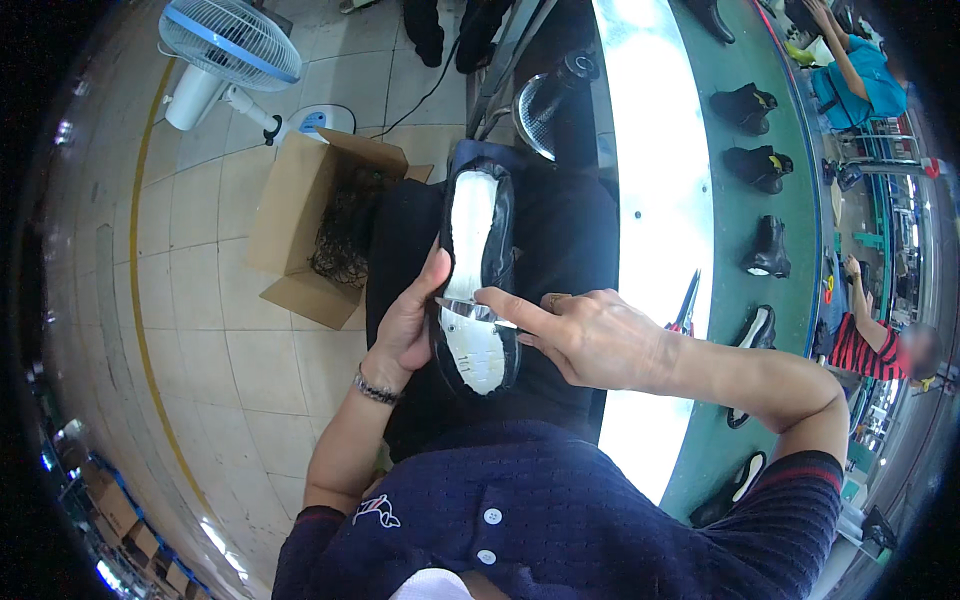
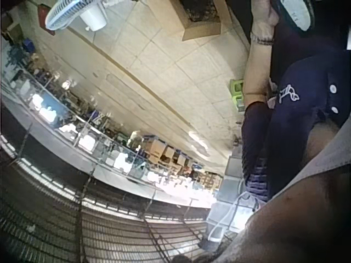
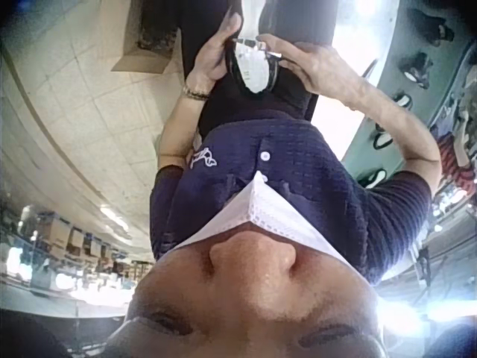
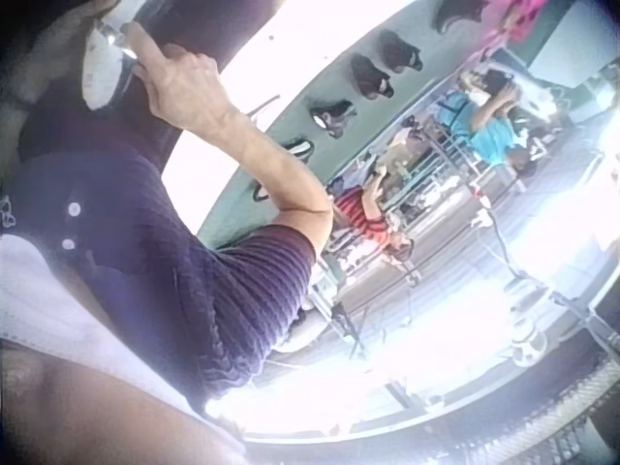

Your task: Assembling shoe components by fitting the upper to the sole using pliers and glue.

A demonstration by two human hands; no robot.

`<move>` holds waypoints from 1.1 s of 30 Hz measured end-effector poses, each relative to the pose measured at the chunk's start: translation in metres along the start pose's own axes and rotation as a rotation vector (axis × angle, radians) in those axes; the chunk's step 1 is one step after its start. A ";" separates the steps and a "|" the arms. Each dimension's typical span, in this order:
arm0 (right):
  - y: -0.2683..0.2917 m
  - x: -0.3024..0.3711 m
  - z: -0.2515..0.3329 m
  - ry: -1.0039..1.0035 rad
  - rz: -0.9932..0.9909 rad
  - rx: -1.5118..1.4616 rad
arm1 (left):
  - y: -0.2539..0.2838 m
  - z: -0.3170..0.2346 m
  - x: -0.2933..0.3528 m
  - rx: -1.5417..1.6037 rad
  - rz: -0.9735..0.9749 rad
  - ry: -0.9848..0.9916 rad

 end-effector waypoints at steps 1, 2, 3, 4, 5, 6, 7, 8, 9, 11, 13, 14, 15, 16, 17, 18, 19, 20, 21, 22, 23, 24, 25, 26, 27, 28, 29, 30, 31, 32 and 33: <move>0.001 0.003 -0.001 0.031 -0.036 -0.012 | -0.010 -0.004 -0.002 -0.094 -0.014 -0.043; 0.014 0.001 0.002 0.033 -0.038 -0.013 | -0.016 -0.009 -0.002 -0.192 -0.034 -0.092; 0.028 -0.002 0.004 0.013 0.075 0.009 | -0.017 -0.009 -0.003 -0.195 -0.036 -0.094; 0.042 -0.005 0.008 -0.001 0.190 0.037 | -0.018 -0.013 -0.003 -0.297 -0.069 -0.100; 0.053 -0.006 0.013 0.015 0.196 0.041 | -0.017 -0.016 -0.001 -0.397 -0.112 -0.107; 0.071 -0.006 0.025 0.129 0.036 0.100 | -0.014 -0.019 0.001 -0.398 -0.128 -0.118; 0.086 -0.006 0.035 0.233 -0.128 0.156 | -0.009 -0.019 0.003 -0.412 -0.136 -0.031; 0.091 -0.009 0.031 0.353 -0.337 0.175 | -0.011 -0.016 0.002 -0.427 -0.132 0.066; 0.086 -0.021 0.012 0.308 -0.306 0.253 | -0.024 -0.018 -0.001 -0.445 -0.108 -0.046; 0.084 -0.033 0.003 0.267 -0.281 0.334 | -0.016 -0.018 0.000 -0.461 -0.124 -0.074; 0.077 -0.040 -0.008 0.025 -0.166 0.644 | -0.014 -0.020 0.000 -0.497 -0.130 -0.097; 0.079 -0.039 -0.007 0.027 -0.163 0.643 | -0.014 -0.020 0.001 -0.496 -0.133 -0.079; 0.085 -0.034 -0.003 0.074 -0.202 0.527 | -0.014 -0.020 0.001 -0.494 -0.135 -0.061; 0.089 -0.028 0.001 0.119 -0.242 0.416 | -0.016 -0.021 0.002 -0.492 -0.133 -0.063; 0.085 -0.023 0.003 0.227 -0.416 0.378 | -0.019 -0.021 0.001 -0.482 -0.113 -0.063; 0.076 -0.028 -0.006 0.227 -0.414 0.380 | -0.021 -0.020 0.001 -0.471 -0.094 -0.063; 0.066 -0.038 -0.017 0.069 -0.301 0.341 | -0.021 -0.022 0.001 -0.521 -0.099 -0.067; 0.060 -0.044 -0.029 -0.088 -0.188 0.299 | -0.019 -0.021 0.002 -0.523 -0.095 -0.063; 0.061 -0.043 -0.031 -0.088 -0.154 0.363 | -0.016 -0.019 0.003 -0.514 -0.091 -0.063; 0.070 -0.043 -0.026 -0.076 -0.151 0.374 | -0.012 -0.020 0.001 -0.503 -0.097 -0.082; 0.075 -0.037 -0.010 -0.011 -0.183 0.416 | -0.013 -0.020 0.003 -0.499 -0.097 -0.076; 0.073 -0.032 0.001 0.055 -0.214 0.459 | -0.015 -0.020 0.005 -0.473 -0.085 -0.038; 0.068 -0.027 0.001 0.149 -0.324 0.369 | -0.016 -0.021 0.003 -0.453 -0.073 -0.009; 0.064 -0.021 0.007 0.300 -0.501 0.313 | -0.016 -0.022 0.003 -0.451 -0.073 -0.011; 0.053 -0.026 -0.003 0.216 -0.384 0.316 | -0.013 -0.019 0.003 -0.438 -0.096 0.025; 0.047 -0.030 -0.007 0.129 -0.269 0.319 | -0.009 -0.017 0.003 -0.426 -0.118 0.064; 0.047 -0.030 -0.005 0.126 -0.269 0.321 | -0.009 -0.018 0.001 -0.398 -0.079 0.040; 0.045 -0.031 -0.004 0.076 -0.206 0.379 | -0.008 -0.017 0.002 -0.398 -0.075 0.040; 0.044 -0.031 -0.003 0.028 -0.140 0.437 | -0.006 -0.015 0.004 -0.409 -0.089 0.055; 0.045 -0.029 0.000 0.027 -0.137 0.439 | -0.007 -0.015 0.006 -0.419 -0.102 0.070; 0.050 -0.025 0.007 0.101 -0.210 0.397 | -0.010 -0.018 0.006 -0.383 -0.053 0.105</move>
Point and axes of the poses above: each hand's wrist, its own x-axis away from the middle knuckle, its own y-axis out of the back of the hand, z = x × y, the point moved 6 cm from there along -x, towards the middle knuckle, and after that the axes turned 8 degrees about z, right-handed, at the moved point
